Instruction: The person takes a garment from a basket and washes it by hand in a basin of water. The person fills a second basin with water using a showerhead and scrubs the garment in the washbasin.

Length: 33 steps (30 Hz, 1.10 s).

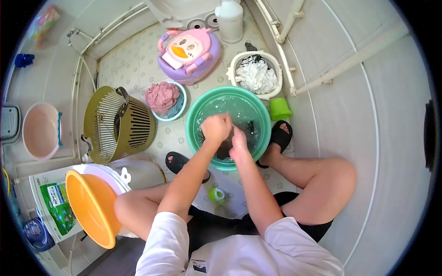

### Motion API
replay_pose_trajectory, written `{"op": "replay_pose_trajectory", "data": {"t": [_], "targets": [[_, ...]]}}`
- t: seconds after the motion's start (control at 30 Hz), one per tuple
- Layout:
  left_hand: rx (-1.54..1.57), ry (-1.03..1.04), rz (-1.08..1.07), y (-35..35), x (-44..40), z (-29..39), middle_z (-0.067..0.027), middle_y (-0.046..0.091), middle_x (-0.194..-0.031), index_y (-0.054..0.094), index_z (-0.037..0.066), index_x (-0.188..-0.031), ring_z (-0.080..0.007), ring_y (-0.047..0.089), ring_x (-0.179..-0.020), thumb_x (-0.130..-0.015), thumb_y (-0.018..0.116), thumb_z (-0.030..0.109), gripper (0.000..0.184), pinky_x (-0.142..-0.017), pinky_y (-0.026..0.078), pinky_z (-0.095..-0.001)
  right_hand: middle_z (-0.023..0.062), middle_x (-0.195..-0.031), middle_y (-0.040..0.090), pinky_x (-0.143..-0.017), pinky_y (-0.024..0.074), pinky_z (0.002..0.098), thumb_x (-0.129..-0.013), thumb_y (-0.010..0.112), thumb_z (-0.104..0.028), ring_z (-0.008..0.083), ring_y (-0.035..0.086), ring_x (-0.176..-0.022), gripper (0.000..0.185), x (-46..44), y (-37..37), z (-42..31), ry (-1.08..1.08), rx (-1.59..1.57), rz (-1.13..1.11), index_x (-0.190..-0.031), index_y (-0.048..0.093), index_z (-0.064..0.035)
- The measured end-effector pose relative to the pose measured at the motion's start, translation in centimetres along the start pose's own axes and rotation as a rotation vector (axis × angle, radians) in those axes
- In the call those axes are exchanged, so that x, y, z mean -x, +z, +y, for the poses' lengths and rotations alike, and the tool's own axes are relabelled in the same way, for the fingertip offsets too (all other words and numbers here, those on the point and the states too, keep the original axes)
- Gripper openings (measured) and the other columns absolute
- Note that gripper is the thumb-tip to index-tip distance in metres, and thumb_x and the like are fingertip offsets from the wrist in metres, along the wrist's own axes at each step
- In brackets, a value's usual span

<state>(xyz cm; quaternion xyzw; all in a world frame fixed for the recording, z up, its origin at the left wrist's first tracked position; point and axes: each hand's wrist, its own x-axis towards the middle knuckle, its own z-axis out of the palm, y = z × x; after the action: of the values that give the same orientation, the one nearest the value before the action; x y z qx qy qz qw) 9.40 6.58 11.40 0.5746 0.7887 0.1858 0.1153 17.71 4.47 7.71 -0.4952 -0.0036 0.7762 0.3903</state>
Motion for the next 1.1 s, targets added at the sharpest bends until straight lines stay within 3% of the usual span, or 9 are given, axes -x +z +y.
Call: {"op": "replay_pose_trajectory", "data": {"t": [0.17, 0.27, 0.37, 0.67, 0.77, 0.83, 0.93, 1.03, 1.1], "targets": [[0.207, 0.385, 0.087, -1.2, 5.9, 2.9, -0.0125, 0.064, -0.058, 0.068, 0.01, -0.06, -0.0331, 0.062, -0.048, -0.09, 0.063, 0.028, 0.035, -0.045, 0.048, -0.0442, 0.0042, -0.101, 0.068, -0.079, 0.0506, 0.0338, -0.1, 0.059, -0.029, 0.0147, 0.064, -0.09, 0.024, -6.9, -6.3, 0.9, -0.221, 0.144, -0.363, -0.101, 0.068, -0.0068], [0.126, 0.481, 0.062, -0.2, 4.4, 2.0, -0.011, 0.063, -0.056, 0.065, 0.011, -0.057, -0.0309, 0.062, -0.047, -0.087, 0.065, 0.023, 0.033, -0.044, 0.048, -0.0417, 0.0036, -0.099, 0.067, -0.077, 0.0501, 0.0331, -0.099, 0.06, -0.031, 0.014, 0.064, -0.09, 0.024, -4.6, -4.6, -0.3, 0.004, -0.08, -0.275, -0.099, 0.067, -0.0081], [0.033, 0.03, 0.046, -0.4, -0.3, 1.1, -0.0144, 0.065, -0.061, 0.071, 0.01, -0.063, -0.0367, 0.061, -0.05, -0.092, 0.061, 0.035, 0.04, -0.049, 0.049, -0.0472, 0.0053, -0.105, 0.067, -0.081, 0.0511, 0.0352, -0.1, 0.058, -0.029, 0.0164, 0.064, -0.096, 0.026, -1.3, -1.0, -0.9, -0.026, 0.048, -0.047, -0.108, 0.068, -0.0062], [0.114, 0.416, 0.029, 0.1, 3.4, 1.2, -0.0148, 0.066, -0.064, 0.072, 0.011, -0.063, -0.0357, 0.064, -0.054, -0.091, 0.064, 0.034, 0.037, -0.053, 0.051, -0.046, 0.0057, -0.107, 0.068, -0.084, 0.051, 0.0365, -0.1, 0.061, -0.035, 0.0189, 0.064, -0.097, 0.031, -2.3, -3.5, -0.8, -0.19, 0.065, -0.216, -0.108, 0.068, -0.0049], [0.016, -0.084, 0.008, -0.6, -1.1, -0.3, -0.0143, 0.067, -0.065, 0.073, 0.011, -0.064, -0.0357, 0.064, -0.055, -0.092, 0.062, 0.033, 0.036, -0.052, 0.051, -0.046, 0.0035, -0.108, 0.068, -0.083, 0.0511, 0.0352, -0.099, 0.059, -0.031, 0.0187, 0.064, -0.096, 0.031, 1.1, 0.9, -0.7, -0.037, -0.003, -0.031, -0.113, 0.068, -0.0045], [0.058, 0.016, 0.037, -0.6, 0.5, 0.7, -0.0142, 0.066, -0.064, 0.072, 0.011, -0.063, -0.0353, 0.064, -0.054, -0.09, 0.063, 0.033, 0.036, -0.052, 0.05, -0.0463, 0.0054, -0.107, 0.068, -0.083, 0.0512, 0.0358, -0.099, 0.059, -0.031, 0.0191, 0.065, -0.094, 0.031, 0.7, 1.2, -0.6, -0.016, -0.009, -0.005, -0.113, 0.067, -0.0047], [0.154, 0.392, 0.061, -0.6, 5.3, 2.2, -0.0125, 0.063, -0.059, 0.067, 0.01, -0.058, -0.0336, 0.062, -0.051, -0.082, 0.068, 0.027, 0.029, -0.049, 0.049, -0.0447, 0.0096, -0.102, 0.069, -0.081, 0.0516, 0.0358, -0.099, 0.06, -0.031, 0.0195, 0.065, -0.094, 0.034, -9.0, -8.4, 2.1, -0.011, -0.059, -0.503, -0.109, 0.068, 0.0], [0.196, 0.462, 0.043, -0.6, 4.6, 1.8, -0.0104, 0.064, -0.058, 0.067, 0.013, -0.058, -0.0302, 0.064, -0.051, -0.086, 0.067, 0.031, 0.034, -0.05, 0.05, -0.0416, 0.0087, -0.103, 0.07, -0.083, 0.0515, 0.0355, -0.099, 0.06, -0.032, 0.0187, 0.066, -0.095, 0.033, -8.1, -8.4, 2.0, -0.583, 0.559, -0.295, -0.111, 0.07, -0.0025], [0.14, 0.221, 0.078, 0.0, 2.0, 0.8, -0.014, 0.064, -0.06, 0.07, 0.01, -0.061, -0.0355, 0.063, -0.053, -0.089, 0.066, 0.034, 0.037, -0.05, 0.05, -0.045, 0.0089, -0.113, 0.071, -0.093, 0.0504, 0.041, -0.099, 0.058, -0.041, 0.0225, 0.066, -0.102, 0.041, -2.7, -3.0, -0.2, -0.024, 0.197, -0.039, -0.113, 0.068, -0.0043]]}}
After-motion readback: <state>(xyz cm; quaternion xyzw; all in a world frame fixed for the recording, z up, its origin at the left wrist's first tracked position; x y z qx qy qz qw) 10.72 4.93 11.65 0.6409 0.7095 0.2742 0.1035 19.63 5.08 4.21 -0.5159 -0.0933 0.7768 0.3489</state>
